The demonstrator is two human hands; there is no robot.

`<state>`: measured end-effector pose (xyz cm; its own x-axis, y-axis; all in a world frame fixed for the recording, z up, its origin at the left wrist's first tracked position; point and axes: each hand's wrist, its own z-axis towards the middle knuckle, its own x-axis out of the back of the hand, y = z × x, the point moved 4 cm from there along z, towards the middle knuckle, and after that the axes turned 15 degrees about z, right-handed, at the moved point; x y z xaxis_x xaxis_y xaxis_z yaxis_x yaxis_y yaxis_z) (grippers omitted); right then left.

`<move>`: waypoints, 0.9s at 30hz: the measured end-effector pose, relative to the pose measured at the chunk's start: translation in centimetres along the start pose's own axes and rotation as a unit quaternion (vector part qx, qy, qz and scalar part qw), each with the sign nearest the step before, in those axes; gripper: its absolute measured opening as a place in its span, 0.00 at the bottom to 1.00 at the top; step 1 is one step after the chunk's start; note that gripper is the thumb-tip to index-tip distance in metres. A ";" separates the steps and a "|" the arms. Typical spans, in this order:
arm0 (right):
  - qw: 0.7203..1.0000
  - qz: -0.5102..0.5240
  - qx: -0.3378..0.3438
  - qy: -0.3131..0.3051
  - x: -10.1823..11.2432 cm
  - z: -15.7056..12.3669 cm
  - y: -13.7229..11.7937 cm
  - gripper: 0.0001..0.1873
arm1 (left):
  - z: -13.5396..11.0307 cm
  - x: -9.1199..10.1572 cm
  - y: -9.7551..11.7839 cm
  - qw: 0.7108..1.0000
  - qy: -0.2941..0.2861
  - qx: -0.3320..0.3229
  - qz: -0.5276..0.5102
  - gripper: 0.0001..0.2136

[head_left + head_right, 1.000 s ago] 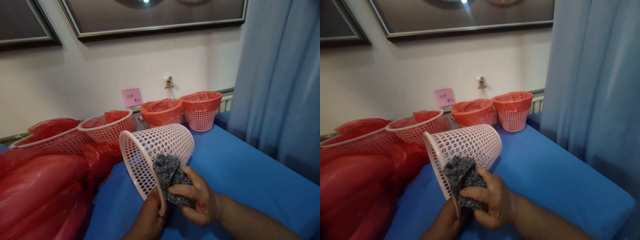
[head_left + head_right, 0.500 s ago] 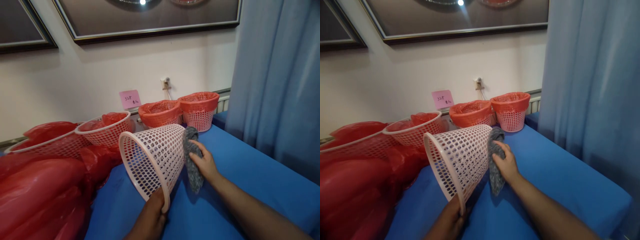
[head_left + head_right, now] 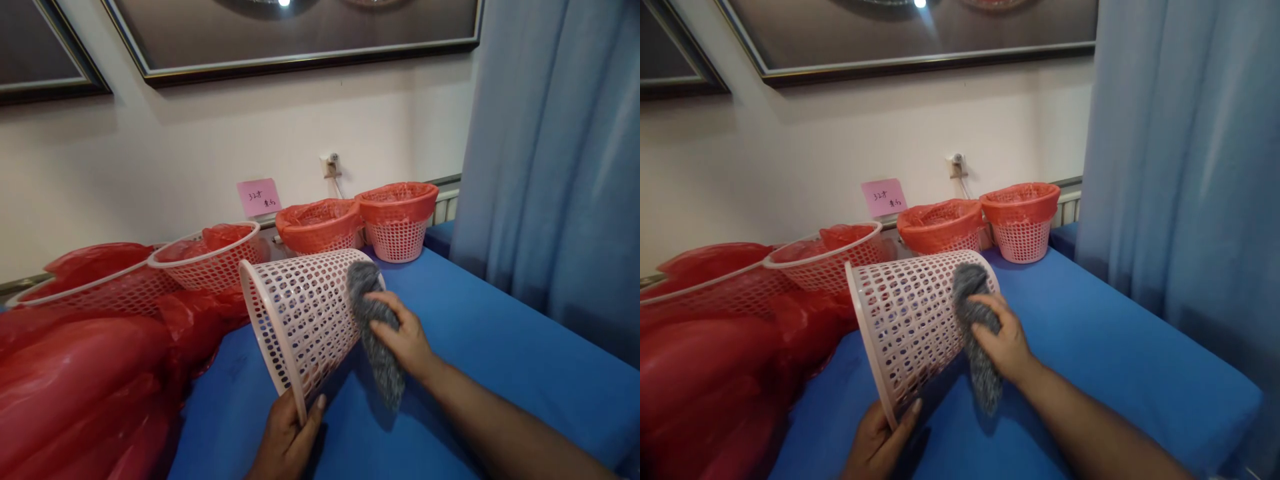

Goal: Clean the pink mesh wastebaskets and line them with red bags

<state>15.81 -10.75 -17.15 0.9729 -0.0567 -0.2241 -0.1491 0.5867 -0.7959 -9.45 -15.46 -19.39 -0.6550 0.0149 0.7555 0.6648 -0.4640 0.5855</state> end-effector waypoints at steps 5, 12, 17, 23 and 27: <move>0.969 0.074 -0.158 0.173 2.9 1.8 2.9 0.28 | 0.9 -0.5 0.6 0.997 -0.056 -0.042 0.046 0.22; 0.974 -0.054 0.130 -0.180 -2.6 -2.7 -2.3 0.28 | 1.7 -1.0 1.2 0.993 -0.051 -0.088 0.064 0.19; 0.923 -0.031 0.173 -0.342 -4.7 -4.4 -4.0 0.31 | 0.5 -0.4 -0.1 0.998 0.017 -0.054 0.012 0.19; 0.995 -0.040 0.048 -0.075 -1.1 -0.6 -0.8 0.24 | 0.3 0.4 -0.4 0.999 0.033 0.017 -0.009 0.20; 0.985 -0.009 -0.093 0.146 2.5 1.7 2.4 0.31 | 0.8 0.1 0.4 0.999 -0.009 -0.038 0.038 0.19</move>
<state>18.18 -8.09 -18.62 0.8875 -0.3115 -0.3395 -0.1886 0.4268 -0.8845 -8.99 -14.92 -18.87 -0.5962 -0.0074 0.8028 0.6830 -0.5302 0.5023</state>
